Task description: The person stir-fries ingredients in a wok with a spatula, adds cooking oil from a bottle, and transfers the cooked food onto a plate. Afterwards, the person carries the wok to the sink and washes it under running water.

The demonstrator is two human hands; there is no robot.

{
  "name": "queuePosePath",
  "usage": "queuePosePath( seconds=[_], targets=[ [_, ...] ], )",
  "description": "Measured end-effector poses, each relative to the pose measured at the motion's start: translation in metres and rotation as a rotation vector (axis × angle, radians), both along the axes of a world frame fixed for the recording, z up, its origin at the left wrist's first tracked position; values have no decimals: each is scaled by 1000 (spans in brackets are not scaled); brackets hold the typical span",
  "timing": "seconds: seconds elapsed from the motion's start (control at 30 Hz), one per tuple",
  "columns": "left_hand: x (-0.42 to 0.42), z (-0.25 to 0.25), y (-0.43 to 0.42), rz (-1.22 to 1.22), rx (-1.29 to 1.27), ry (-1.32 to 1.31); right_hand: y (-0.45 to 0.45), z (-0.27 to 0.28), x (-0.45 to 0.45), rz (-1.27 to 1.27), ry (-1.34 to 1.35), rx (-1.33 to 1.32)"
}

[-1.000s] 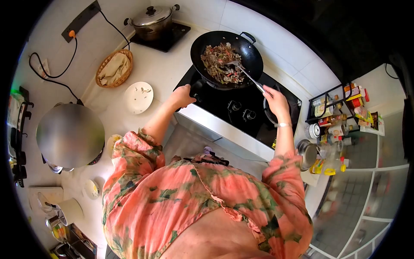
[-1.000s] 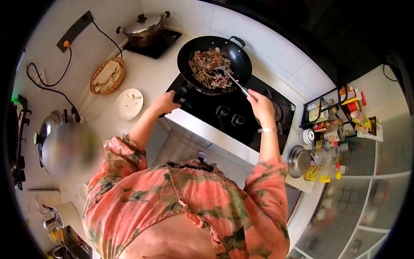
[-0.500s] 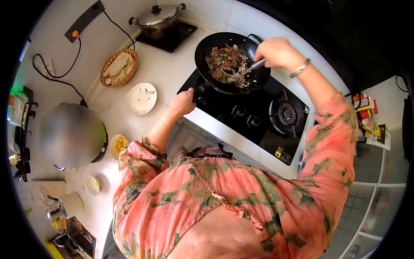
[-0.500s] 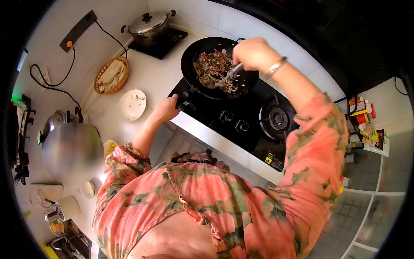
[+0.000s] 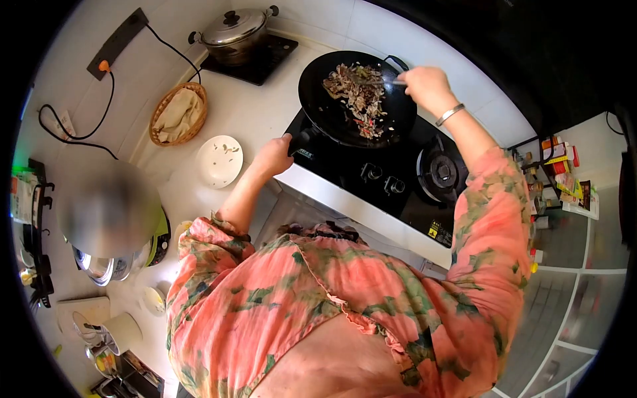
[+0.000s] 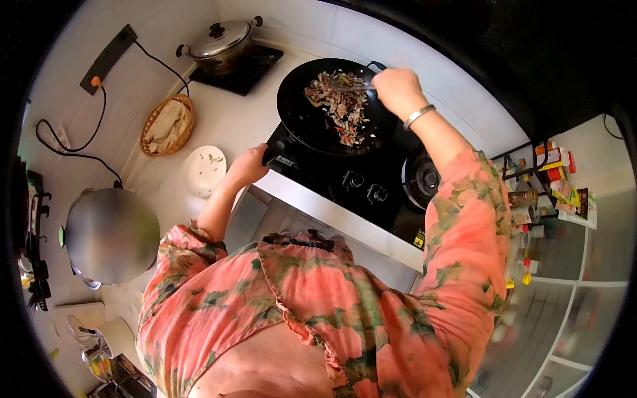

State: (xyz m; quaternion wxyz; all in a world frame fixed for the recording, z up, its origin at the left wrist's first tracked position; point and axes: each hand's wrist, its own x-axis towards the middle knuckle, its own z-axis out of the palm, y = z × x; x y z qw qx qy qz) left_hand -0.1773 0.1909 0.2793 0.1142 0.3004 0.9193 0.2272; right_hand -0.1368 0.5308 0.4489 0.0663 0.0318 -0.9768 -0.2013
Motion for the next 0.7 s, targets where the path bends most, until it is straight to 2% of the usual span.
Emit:
queuePosePath(
  seconds=[0.1, 0.17, 0.33, 0.47, 0.57, 0.7],
  targets=[
    [-17, -6, -7, -66, 52, -4, -2, -3, 18, -11, -71, -87],
    [-20, -4, -9, -84, 68, -19, -7, 18, 27, -92, -90, -144],
    [-39, -22, -24, -131, 178, -16, -3, 45, 42, -152, -136, -85],
    [-55, -4, -30, -186, 132, -54, 4, 73, 54, -117, -121, 11],
    [-60, 20, -33, -242, -24, -8, 4, 97, 57, -110, -154, 52],
    [-56, 1, -33, -206, -111, 125, -18, 114, 52, -117, -335, 31]
  ],
)
